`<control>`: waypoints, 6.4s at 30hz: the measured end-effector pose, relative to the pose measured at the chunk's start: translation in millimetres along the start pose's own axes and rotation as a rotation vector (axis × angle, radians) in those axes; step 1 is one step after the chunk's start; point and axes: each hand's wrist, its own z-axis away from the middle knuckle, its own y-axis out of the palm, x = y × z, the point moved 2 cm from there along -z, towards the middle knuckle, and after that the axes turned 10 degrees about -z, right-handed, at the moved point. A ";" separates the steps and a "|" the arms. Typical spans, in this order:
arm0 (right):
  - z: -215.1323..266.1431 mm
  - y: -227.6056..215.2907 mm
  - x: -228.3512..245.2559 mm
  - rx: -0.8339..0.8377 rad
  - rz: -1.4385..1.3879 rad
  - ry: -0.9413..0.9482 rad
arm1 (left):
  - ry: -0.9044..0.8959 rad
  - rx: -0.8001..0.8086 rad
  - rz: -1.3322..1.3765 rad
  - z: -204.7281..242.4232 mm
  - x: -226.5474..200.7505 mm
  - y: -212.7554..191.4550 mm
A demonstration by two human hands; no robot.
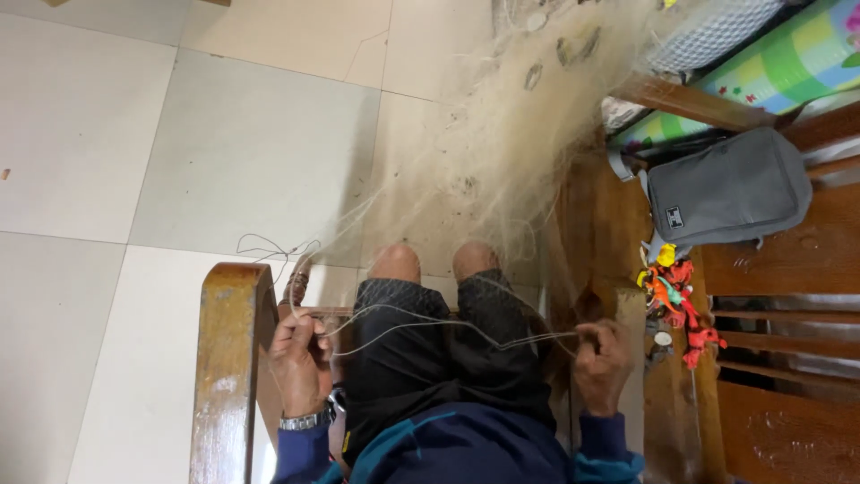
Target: Repairing a fishing net using a shuttle and scissors
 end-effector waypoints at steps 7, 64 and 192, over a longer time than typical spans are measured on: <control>-171.4 22.9 107.8 -0.097 -0.094 -0.403 | -0.008 0.031 -0.025 16.6 3.6 2.5; 273.8 148.1 -273.0 -0.399 0.190 -0.671 | 0.076 -0.416 -0.451 -25.8 7.2 24.1; -42.6 299.6 221.8 1.183 -1.009 0.746 | -0.114 -0.128 -0.183 -36.0 64.2 10.4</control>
